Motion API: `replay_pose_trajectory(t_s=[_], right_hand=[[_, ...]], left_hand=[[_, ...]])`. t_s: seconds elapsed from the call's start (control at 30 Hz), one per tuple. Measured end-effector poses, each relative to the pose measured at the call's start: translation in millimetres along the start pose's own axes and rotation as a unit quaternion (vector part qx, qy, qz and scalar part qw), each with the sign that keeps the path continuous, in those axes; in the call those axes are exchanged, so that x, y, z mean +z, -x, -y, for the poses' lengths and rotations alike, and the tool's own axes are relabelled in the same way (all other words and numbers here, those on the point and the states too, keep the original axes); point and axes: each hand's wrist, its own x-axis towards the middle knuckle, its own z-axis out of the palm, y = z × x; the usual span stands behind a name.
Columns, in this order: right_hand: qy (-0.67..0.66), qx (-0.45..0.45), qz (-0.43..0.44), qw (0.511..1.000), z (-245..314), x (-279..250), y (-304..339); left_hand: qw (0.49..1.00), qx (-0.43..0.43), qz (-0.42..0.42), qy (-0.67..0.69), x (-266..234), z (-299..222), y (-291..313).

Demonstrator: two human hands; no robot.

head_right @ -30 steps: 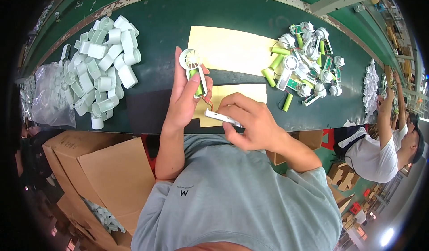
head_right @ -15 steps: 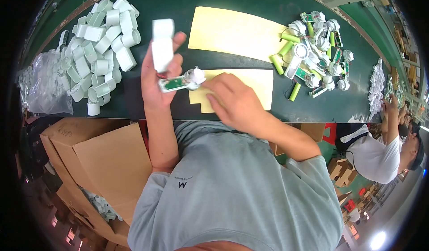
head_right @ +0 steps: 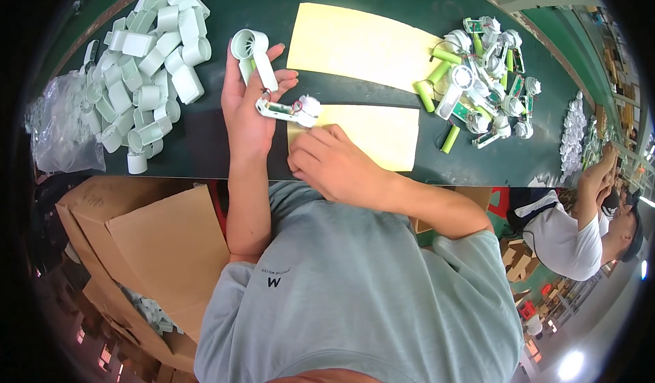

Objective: The person assembles small portable hand fans by hand, combining fan blades, fan casings, and fan motors on a factory production line.

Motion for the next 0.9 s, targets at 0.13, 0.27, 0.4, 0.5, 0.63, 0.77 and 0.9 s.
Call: replay_pose_trajectory(t_s=[0.13, 0.27, 0.4, 0.5, 0.63, 0.77, 0.9], right_hand=[[-0.138, 0.036, -0.086, 0.986, -7.1, -32.6, 21.8], [0.036, 0.182, -0.124, 0.975, -19.0, -43.4, 37.3], [0.165, 0.144, -0.159, 0.963, -17.0, -37.9, 43.9], [0.122, 0.121, -0.132, 0.976, -15.7, -50.8, 45.7], [0.084, 0.098, -0.053, 0.990, -24.5, -56.2, 47.4], [0.125, 0.049, -0.025, 0.991, -27.1, -59.7, 44.8], [0.073, 0.048, -0.059, 0.994, -31.9, -67.6, 44.8]], left_hand=[[1.000, -0.006, 0.014, -0.003, 2.8, -5.0, 2.1], [0.990, -0.049, 0.108, 0.074, -1.8, -6.6, 4.8], [0.979, -0.140, 0.145, 0.013, -0.8, -13.6, 4.8], [0.976, -0.145, 0.147, -0.073, 4.2, -10.0, 3.1], [0.961, -0.143, 0.177, -0.155, 3.9, -13.4, 7.5], [0.954, -0.134, 0.224, -0.148, -4.1, -6.7, 6.4], [0.951, -0.133, 0.236, -0.150, -3.3, -7.1, 6.3]])
